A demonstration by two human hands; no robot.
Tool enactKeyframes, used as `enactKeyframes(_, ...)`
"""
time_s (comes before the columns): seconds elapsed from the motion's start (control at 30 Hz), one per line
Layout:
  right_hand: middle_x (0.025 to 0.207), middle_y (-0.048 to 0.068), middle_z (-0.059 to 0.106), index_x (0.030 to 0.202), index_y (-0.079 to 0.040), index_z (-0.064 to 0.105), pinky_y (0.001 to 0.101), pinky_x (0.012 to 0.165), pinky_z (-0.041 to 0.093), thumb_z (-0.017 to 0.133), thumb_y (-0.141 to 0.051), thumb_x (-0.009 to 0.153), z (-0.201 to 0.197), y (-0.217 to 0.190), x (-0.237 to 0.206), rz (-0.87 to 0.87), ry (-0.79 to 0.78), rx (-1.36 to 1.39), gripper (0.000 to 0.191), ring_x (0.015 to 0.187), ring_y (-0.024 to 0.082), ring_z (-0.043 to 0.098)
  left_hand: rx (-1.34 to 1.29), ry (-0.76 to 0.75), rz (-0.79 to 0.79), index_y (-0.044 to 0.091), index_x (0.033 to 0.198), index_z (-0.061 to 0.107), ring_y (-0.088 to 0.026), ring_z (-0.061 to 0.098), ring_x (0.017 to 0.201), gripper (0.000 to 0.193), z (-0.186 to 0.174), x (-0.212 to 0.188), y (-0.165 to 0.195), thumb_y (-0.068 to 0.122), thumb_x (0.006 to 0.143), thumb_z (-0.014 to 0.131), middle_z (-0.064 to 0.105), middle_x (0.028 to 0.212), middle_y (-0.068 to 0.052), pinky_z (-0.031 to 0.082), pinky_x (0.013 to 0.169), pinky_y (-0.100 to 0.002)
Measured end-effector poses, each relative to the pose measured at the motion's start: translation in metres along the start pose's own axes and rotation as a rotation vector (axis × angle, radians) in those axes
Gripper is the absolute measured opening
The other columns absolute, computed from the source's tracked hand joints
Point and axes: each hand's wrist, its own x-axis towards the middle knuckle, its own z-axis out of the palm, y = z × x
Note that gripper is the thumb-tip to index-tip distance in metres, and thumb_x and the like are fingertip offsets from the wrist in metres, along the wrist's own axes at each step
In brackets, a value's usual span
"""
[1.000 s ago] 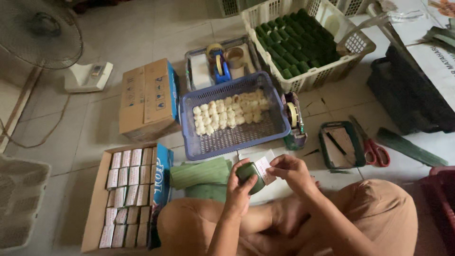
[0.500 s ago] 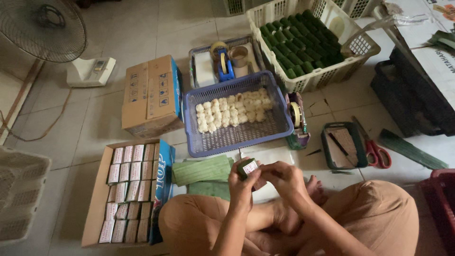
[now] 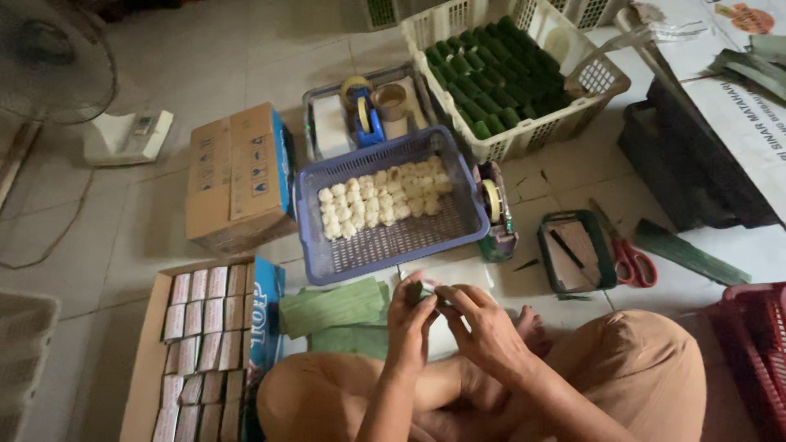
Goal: The person sits on the floor and wraps white bundles one at a time with strips of green leaf, folding the leaf around each bundle by hand. The wrapped bundles are placed into a blue basket, and finished wrapped items are packed into cardboard boxes.
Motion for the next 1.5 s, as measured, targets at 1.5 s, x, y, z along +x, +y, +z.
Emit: enactKeyframes(1.5,0.082,0.014,0.075,0.089,-0.006,0.077,0.0364,0.07,0.056,0.072,-0.017,0.083,-0.017,0.107,-0.059,0.71,0.151,-0.181,0.013,0.075,0.024,0.073,0.878,0.085,0.695,0.008,0.093,0.074,-0.015,0.07,0.08,0.017,0.005,-0.115,-0.017,-0.002,0.081,0.082,0.074,0.115,-0.009,0.057,0.067,-0.029)
